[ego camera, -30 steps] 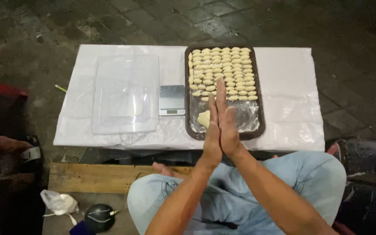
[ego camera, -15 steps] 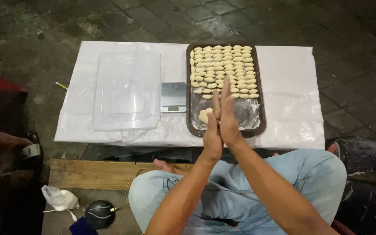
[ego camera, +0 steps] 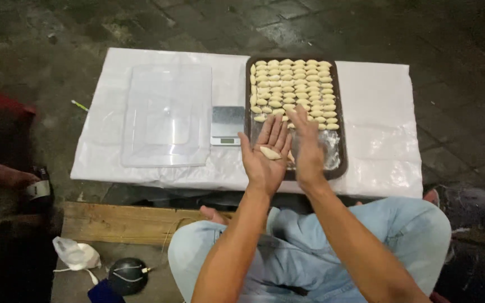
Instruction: The person sits on the floor and shapes small pieces of dough into oval forms by hand. They roll the dough between their palms and place the shaped pieces onto a baking tray that already contains many similar items.
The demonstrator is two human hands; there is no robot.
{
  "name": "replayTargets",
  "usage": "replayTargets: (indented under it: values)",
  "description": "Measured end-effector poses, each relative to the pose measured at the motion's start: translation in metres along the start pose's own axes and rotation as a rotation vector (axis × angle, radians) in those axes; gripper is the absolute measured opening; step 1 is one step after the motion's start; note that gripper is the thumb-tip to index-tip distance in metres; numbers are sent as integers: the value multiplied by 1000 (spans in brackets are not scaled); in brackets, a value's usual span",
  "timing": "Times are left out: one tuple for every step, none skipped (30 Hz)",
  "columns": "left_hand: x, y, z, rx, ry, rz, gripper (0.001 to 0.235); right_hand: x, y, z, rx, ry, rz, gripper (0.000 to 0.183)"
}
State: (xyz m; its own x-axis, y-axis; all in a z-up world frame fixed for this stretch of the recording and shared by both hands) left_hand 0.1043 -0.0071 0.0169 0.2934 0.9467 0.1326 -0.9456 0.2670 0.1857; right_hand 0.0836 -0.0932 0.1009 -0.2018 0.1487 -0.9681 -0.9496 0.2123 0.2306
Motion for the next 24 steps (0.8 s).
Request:
replayTargets:
  values:
    - [7,0,2,-9,18,26,97,-24,3,-4,-46,310,-328,48]
    - [11,0,5,-18,40,49,98,-41,17,-2,-89,624,-657,29]
    - [14,-2,8,-23,41,51,98,-37,17,-1,-90,626,-662,29]
    - [20,-3,11,-29,-53,107,97,-34,20,4,-154,625,-703,35]
    - [26,-3,15,-34,-148,162,97,-31,23,8,-219,624,-742,46]
    - [25,0,20,-30,-145,163,97,-22,21,7,-221,625,-739,46]
    - [25,4,29,-54,-205,182,98,-11,17,6,-236,598,-709,46]
    - [27,5,40,-81,-269,201,99,-2,12,6,-249,566,-683,47]
    - [26,8,40,-81,-270,203,99,-1,11,5,-250,564,-684,47]
    - [26,10,42,-101,-258,202,98,1,7,4,-243,548,-649,40]
    - [26,13,44,-122,-245,200,97,3,3,4,-236,532,-615,33]
    - [30,17,53,-118,-247,203,97,4,3,5,-240,529,-613,33]
    - [37,21,56,-47,-374,217,98,10,-2,3,-247,410,-514,30]
    - [42,24,62,20,-499,228,99,16,-8,0,-250,293,-418,27]
    - [51,22,59,18,-499,229,99,17,-18,-5,-250,293,-419,27]
    - [66,23,51,93,-470,304,90,26,-31,-15,-215,282,-331,29]
    - [81,25,42,167,-442,379,82,36,-42,-25,-180,271,-243,31]
    - [89,22,33,170,-441,378,82,41,-55,-27,-180,272,-240,31]
    - [102,24,20,233,-397,437,75,45,-67,-27,-184,398,-257,33]
    - [116,24,8,295,-352,498,68,48,-81,-25,-190,523,-275,35]
    - [120,26,8,297,-353,498,68,54,-91,-23,-191,523,-273,35]
    - [124,27,5,312,-306,488,62,53,-96,-13,-220,656,-375,34]
    - [128,29,2,326,-259,478,55,53,-101,-3,-249,789,-477,33]
    - [128,31,7,328,-258,482,55,54,-107,4,-253,789,-478,33]
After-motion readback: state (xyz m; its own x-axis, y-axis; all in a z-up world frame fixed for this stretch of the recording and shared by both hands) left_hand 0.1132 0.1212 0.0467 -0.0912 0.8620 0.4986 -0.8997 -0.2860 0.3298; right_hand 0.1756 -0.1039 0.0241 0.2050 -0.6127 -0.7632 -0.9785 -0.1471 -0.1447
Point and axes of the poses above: each hand's wrist, its own y-axis away from the middle knuckle, its own z-axis out of the palm, x = y × z, the point moved 9 cm from there along -y, towards the middle knuckle, and after that the axes turned 5 degrees about -x, right-handed, at the moved point
